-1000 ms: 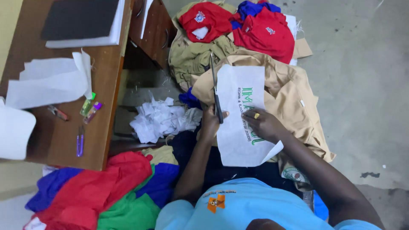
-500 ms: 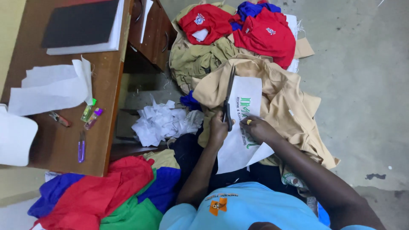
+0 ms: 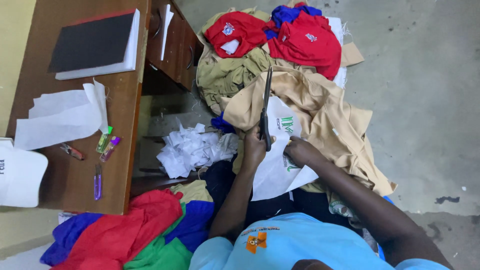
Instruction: Trimming excess white backing from embroidered logos on garments using scissors
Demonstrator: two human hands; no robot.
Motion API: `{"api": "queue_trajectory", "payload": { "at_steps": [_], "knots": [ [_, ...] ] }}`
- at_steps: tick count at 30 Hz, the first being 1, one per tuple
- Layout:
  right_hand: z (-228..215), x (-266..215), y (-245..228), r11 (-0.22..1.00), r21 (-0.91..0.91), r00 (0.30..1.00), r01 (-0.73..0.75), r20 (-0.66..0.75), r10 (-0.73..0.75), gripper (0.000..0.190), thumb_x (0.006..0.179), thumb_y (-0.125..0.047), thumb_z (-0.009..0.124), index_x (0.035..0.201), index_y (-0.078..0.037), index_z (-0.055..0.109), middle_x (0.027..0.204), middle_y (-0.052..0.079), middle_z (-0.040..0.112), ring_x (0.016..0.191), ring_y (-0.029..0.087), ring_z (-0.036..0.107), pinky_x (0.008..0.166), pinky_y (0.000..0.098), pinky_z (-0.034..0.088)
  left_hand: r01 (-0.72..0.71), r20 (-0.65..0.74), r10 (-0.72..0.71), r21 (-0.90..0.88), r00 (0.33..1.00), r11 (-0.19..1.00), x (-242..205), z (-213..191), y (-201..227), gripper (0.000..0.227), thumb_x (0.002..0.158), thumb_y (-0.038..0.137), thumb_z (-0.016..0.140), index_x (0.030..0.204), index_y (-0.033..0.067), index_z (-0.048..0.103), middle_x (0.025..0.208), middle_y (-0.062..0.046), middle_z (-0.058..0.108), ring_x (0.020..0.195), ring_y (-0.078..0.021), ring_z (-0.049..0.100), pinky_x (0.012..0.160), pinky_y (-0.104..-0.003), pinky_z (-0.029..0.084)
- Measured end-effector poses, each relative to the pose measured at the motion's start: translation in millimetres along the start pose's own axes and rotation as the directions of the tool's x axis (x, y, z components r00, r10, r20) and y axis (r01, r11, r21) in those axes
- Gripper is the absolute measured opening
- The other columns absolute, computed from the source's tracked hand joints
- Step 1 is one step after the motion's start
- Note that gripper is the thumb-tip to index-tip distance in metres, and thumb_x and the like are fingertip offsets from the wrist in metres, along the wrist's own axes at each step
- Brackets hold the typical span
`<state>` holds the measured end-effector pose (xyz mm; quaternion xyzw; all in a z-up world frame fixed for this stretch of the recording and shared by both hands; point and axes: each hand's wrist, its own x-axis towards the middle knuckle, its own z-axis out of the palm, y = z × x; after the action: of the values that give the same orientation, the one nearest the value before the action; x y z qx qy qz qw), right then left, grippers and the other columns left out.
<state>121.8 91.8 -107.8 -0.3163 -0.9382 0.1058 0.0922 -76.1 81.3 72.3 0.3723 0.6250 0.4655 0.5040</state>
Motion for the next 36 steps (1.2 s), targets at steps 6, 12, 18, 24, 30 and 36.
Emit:
{"api": "queue_trajectory", "payload": {
  "at_steps": [6, 12, 18, 24, 30, 36],
  "knots": [
    [25, -8, 9, 1.000, -0.026, 1.000, -0.013, -0.005, 0.012, 0.018, 0.074, -0.033, 0.078, 0.077, -0.016, 0.074, 0.075, 0.005, 0.071, 0.098, 0.028, 0.067, 0.085, 0.0339, 0.058, -0.102, 0.080, 0.119, -0.191, 0.990, 0.976, -4, -35, 16, 0.037, 0.071, 0.000, 0.094, 0.098, 0.0043, 0.069, 0.075, -0.002, 0.067, 0.071, -0.0086, 0.064, 0.065, -0.022, 0.054],
    [1, -3, -2, 0.999, 0.037, 0.999, -0.030, -0.014, 0.031, 0.018, 0.076, -0.030, 0.074, 0.086, -0.015, 0.077, 0.076, 0.009, 0.073, 0.096, 0.033, 0.069, 0.083, 0.0375, 0.059, -0.290, -0.031, 0.290, -0.219, 0.956, 0.932, -6, -84, 108, 0.041, 0.068, 0.000, 0.097, 0.099, 0.0058, 0.070, 0.077, -0.004, 0.071, 0.071, -0.0098, 0.066, 0.063, -0.024, 0.055],
    [-27, -17, -5, 0.990, 0.136, 0.999, 0.036, 0.013, -0.038, 0.035, 0.081, -0.025, 0.066, 0.112, -0.010, 0.076, 0.094, 0.017, 0.075, 0.101, 0.040, 0.070, 0.090, 0.0440, 0.058, -0.576, -0.294, 0.526, -0.116, 0.798, 0.809, 11, -158, 192, 0.033, 0.071, 0.002, 0.092, 0.093, 0.0077, 0.069, 0.075, 0.000, 0.065, 0.073, -0.0089, 0.064, 0.064, -0.022, 0.053],
    [-90, -13, -33, 0.994, 0.107, 1.000, -0.019, 0.022, 0.017, 0.010, 0.078, -0.011, 0.063, 0.086, -0.009, 0.068, 0.091, 0.018, 0.073, 0.087, 0.041, 0.070, 0.085, 0.0482, 0.057, -0.657, -0.603, 0.388, -0.319, 0.697, 0.684, 121, -362, 167, 0.033, 0.068, -0.002, 0.091, 0.098, -0.0055, 0.077, 0.090, -0.011, 0.076, 0.076, -0.0253, 0.071, 0.069, -0.043, 0.062],
    [-59, -12, -16, 0.992, 0.111, 0.997, -0.054, 0.068, 0.047, 0.034, 0.078, -0.010, 0.069, 0.112, -0.007, 0.069, 0.100, 0.021, 0.073, 0.096, 0.043, 0.067, 0.077, 0.0541, 0.058, -0.724, -0.915, 0.092, -0.246, 0.393, 0.645, 171, -581, 166, 0.033, 0.069, -0.011, 0.086, 0.102, -0.0066, 0.079, 0.099, -0.021, 0.080, 0.082, -0.0336, 0.076, 0.077, -0.050, 0.067],
    [-14, -14, 4, 1.000, 0.000, 0.992, -0.029, 0.120, 0.029, 0.055, 0.085, -0.024, 0.067, 0.137, -0.008, 0.062, 0.105, 0.016, 0.078, 0.114, 0.040, 0.069, 0.093, 0.0470, 0.061, 0.091, -0.911, 0.404, 0.397, -0.079, 0.913, 155, -632, 125, 0.051, 0.071, 0.044, 0.080, 0.106, 0.0081, 0.072, 0.104, -0.013, 0.083, 0.102, -0.0412, 0.078, 0.089, -0.051, 0.057]
  ]
}}
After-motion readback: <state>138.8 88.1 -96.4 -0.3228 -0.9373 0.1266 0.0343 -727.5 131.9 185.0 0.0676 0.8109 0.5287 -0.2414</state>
